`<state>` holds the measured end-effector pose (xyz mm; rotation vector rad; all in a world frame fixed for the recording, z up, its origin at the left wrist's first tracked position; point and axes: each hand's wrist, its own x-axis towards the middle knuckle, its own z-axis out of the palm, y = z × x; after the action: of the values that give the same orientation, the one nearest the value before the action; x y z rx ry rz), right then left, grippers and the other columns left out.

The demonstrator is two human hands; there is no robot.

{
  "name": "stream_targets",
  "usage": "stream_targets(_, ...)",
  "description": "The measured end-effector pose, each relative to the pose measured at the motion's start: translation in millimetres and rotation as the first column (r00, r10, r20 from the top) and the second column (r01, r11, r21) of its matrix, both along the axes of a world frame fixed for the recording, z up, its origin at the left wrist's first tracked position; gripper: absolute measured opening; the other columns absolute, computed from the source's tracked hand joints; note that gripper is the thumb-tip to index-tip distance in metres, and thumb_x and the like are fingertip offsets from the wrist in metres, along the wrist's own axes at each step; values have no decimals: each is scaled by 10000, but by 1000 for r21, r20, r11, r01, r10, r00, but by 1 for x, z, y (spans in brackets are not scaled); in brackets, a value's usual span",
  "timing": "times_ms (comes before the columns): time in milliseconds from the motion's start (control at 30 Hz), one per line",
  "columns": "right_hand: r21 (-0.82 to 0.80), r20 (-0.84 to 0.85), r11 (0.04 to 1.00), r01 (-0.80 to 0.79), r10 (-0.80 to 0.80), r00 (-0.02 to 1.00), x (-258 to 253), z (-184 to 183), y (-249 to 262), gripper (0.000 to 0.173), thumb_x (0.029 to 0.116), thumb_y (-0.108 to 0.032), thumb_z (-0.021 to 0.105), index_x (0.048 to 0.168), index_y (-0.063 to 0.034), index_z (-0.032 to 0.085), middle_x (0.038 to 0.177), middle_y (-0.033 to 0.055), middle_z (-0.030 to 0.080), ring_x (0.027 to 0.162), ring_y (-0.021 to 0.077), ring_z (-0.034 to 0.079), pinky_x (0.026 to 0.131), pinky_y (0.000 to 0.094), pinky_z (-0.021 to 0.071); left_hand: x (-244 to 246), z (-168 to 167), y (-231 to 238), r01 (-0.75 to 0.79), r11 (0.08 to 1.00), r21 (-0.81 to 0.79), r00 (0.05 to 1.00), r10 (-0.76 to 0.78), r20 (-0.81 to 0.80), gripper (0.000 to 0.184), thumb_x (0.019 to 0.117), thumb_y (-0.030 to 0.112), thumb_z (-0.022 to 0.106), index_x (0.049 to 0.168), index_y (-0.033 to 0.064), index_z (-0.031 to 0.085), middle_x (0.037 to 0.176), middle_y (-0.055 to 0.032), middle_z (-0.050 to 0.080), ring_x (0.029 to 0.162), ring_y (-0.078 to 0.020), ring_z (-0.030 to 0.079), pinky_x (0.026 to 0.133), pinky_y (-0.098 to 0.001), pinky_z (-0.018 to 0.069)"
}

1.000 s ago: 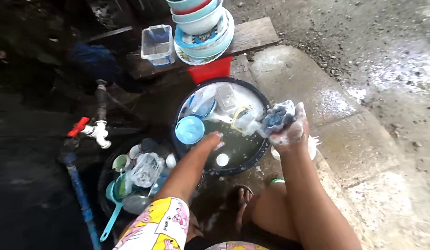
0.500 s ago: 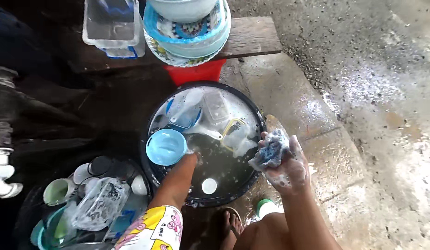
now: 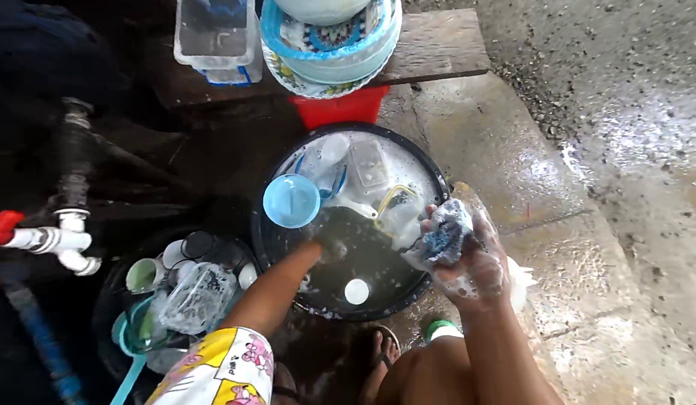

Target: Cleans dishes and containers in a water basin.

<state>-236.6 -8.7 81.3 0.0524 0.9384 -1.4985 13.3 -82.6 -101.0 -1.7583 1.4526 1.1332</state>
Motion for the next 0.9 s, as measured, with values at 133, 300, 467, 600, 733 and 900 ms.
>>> stream_targets(133,-44,-5,999,2,-2,1000,1,4,6,431,1115,-420,261,1208,-143,577,1083,79,709,941,205,720,779,376,618,2,-3,30,415,909,32,909,-413,-58,368,1019,74,563,1344,-98,574,1419,-321,532,1358,-498,476,1112,-670,363)
stream_targets(300,-37,-20,999,-2,1,1000,9,10,15,370,1114,-402,327,1190,-144,580,1032,56,696,908,173,709,756,346,611,-37,3,34,595,797,107,801,-599,10,461,924,275,720,1188,-98,659,1281,-316,619,1239,-488,572,1018,-691,429)
stream_targets(467,-57,-73,998,16,-20,997,10,17,21,276,1114,-304,370,1166,-121,569,998,54,674,875,160,689,743,333,600,-28,9,37,351,936,34,925,-341,-169,927,866,307,821,1556,-44,311,1418,-345,511,1320,-498,506,1071,-679,393)
stream_targets(600,-69,-88,997,23,-29,996,10,16,24,256,1103,-301,398,1147,-124,578,967,43,667,834,150,676,711,326,589,-6,38,45,100,995,10,936,-91,-339,1117,868,263,822,1659,145,44,1549,-331,382,1411,-496,412,1124,-663,346)
stream_targets(733,-85,-105,996,21,-30,994,17,16,21,242,1100,-293,415,1139,-119,577,926,30,654,777,133,656,668,301,574,21,77,75,-327,934,142,725,345,-596,862,966,121,653,1651,201,137,1520,-193,458,1307,-280,532,1062,-463,467)
stream_targets(900,-89,-162,996,31,-45,986,31,7,9,250,1109,-224,391,1136,-66,582,886,45,650,773,130,652,678,292,566,25,110,112,-650,638,413,267,700,-662,308,1108,272,346,1301,87,502,940,-92,680,802,-200,693,697,-341,600)
